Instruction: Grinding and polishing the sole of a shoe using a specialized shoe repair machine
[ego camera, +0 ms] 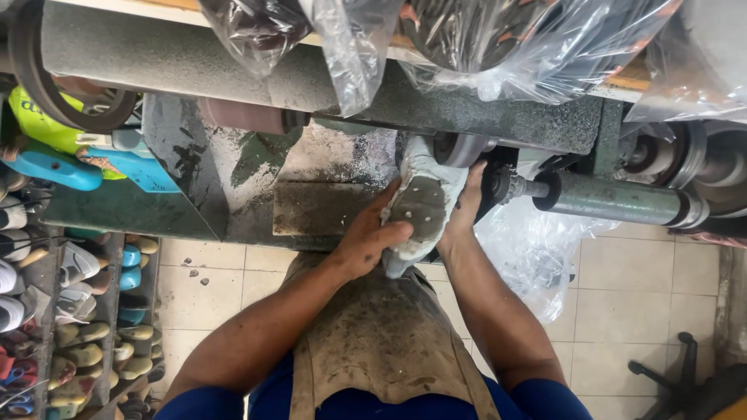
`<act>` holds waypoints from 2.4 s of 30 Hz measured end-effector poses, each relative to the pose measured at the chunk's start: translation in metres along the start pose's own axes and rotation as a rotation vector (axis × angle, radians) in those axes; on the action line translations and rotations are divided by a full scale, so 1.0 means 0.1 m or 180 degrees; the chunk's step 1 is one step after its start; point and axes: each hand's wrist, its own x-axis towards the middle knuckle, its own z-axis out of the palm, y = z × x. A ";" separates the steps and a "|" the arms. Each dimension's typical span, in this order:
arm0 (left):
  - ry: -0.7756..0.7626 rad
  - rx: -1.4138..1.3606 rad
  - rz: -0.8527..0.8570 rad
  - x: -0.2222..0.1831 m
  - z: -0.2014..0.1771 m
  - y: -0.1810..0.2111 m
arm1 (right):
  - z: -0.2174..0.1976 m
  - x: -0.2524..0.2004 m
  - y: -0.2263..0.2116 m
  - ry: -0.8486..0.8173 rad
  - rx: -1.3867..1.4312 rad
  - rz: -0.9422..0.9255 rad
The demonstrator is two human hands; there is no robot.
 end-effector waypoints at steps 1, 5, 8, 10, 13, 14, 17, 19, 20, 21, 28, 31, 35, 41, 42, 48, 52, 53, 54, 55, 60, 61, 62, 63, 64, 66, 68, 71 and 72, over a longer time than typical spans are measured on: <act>0.0022 -0.0002 0.0006 0.04 0.00 0.03 | -0.05 0.05 -0.02 -0.0010 -0.0013 0.0017; 0.0085 -0.0134 -0.0774 0.21 0.05 0.16 | -0.22 0.18 -0.06 -0.0149 0.0250 0.0017; 0.0071 -0.0229 -0.1095 0.29 0.12 0.36 | 0.04 0.04 -0.11 -0.0054 0.0253 0.0017; 0.0076 -0.0299 -0.1150 0.27 0.14 0.39 | 0.17 -0.02 -0.14 -0.0027 0.0111 0.0007; -0.0067 0.0260 -0.0787 0.20 0.10 0.27 | 0.08 -0.03 -0.09 -0.0118 0.0117 -0.0062; -0.0064 0.0427 -0.0871 0.20 0.09 0.24 | 0.03 -0.04 -0.07 -0.0209 0.0115 -0.0113; -0.0066 0.0490 -0.1186 0.31 0.07 0.23 | -0.08 0.01 -0.05 -0.0420 0.0136 -0.0278; -0.0040 0.0375 -0.1409 0.35 0.02 0.00 | -0.15 0.09 -0.04 -0.0558 0.0140 -0.0367; -0.0165 0.0527 -0.0821 0.34 -0.03 -0.25 | -0.20 0.14 -0.03 -0.0673 0.0145 -0.0438; -0.0289 0.0665 -0.0250 0.30 -0.07 -0.50 | -0.28 0.16 0.00 -0.0775 0.0147 -0.0496; -0.0243 -0.1408 -0.1023 0.34 -0.36 -0.33 | -0.45 0.54 0.10 -0.0101 0.0792 -0.0129; -0.0296 -0.2152 -0.0771 0.20 -0.31 -0.15 | -0.40 0.39 0.07 -0.0352 0.0406 -0.0153; 0.0267 -0.2176 -0.0765 0.13 -0.22 -0.39 | -0.36 0.43 0.10 0.0160 -0.0021 -0.0028; 0.0460 -0.2658 -0.1177 0.18 -0.12 -0.50 | -0.25 0.30 -0.09 0.0429 -0.0623 -0.0081; 0.0383 -0.2574 -0.1301 0.22 -0.14 -0.51 | -0.23 0.30 -0.16 0.0396 -0.0912 -0.0136; -0.0315 -0.2350 -0.0871 0.27 -0.35 -0.27 | -0.40 0.08 -0.21 0.0371 -0.2062 -0.0150; -0.0274 -0.2448 -0.0960 0.04 -0.29 -0.56 | -0.91 -0.28 0.07 -0.0405 -0.0494 0.0225; -0.0318 -0.2485 -0.1006 0.03 -0.29 -0.62 | -0.94 -0.28 0.06 -0.0243 -0.0624 0.0137; -0.0362 -0.2522 -0.1052 0.02 -0.28 -0.68 | -0.96 -0.27 0.06 -0.0078 -0.0752 0.0050; -0.0364 -0.2526 -0.1072 0.03 -0.28 -0.74 | -0.96 -0.31 -0.01 -0.0059 -0.0745 0.0052; -0.0442 -0.2696 -0.1208 -0.01 -0.21 -1.01 | -0.72 -0.43 -0.35 0.0371 -0.1454 0.0070; -0.0455 -0.2679 -0.1208 -0.01 -0.14 -1.07 | -0.75 -0.36 -0.37 0.0365 -0.1439 0.0057; -0.0467 -0.2715 -0.1240 -0.02 -0.08 -1.13 | -0.78 -0.29 -0.39 0.0393 -0.1475 0.0083; -0.0473 -0.2747 -0.1268 -0.02 -0.03 -1.18 | -0.81 -0.22 -0.40 0.0415 -0.1510 0.0112; -0.0480 -0.2727 -0.1264 0.00 -0.02 -1.24 | -0.82 -0.17 -0.41 0.0402 -0.1495 0.0103; -0.0492 -0.2804 -0.1310 0.07 0.02 -1.35 | -0.83 -0.06 -0.45 0.0524 -0.1453 0.0121; -0.0518 -0.2718 -0.1418 0.22 0.07 -1.16 | -0.76 0.00 -0.46 0.0531 -0.1636 0.0016; -0.0503 -0.2589 -0.1683 0.39 0.12 -0.89 | -0.59 -0.01 -0.48 0.0576 -0.1857 -0.0050; -0.0462 -0.2554 -0.1836 0.45 0.14 -0.80 | -0.52 -0.03 -0.49 0.0614 -0.1905 -0.0012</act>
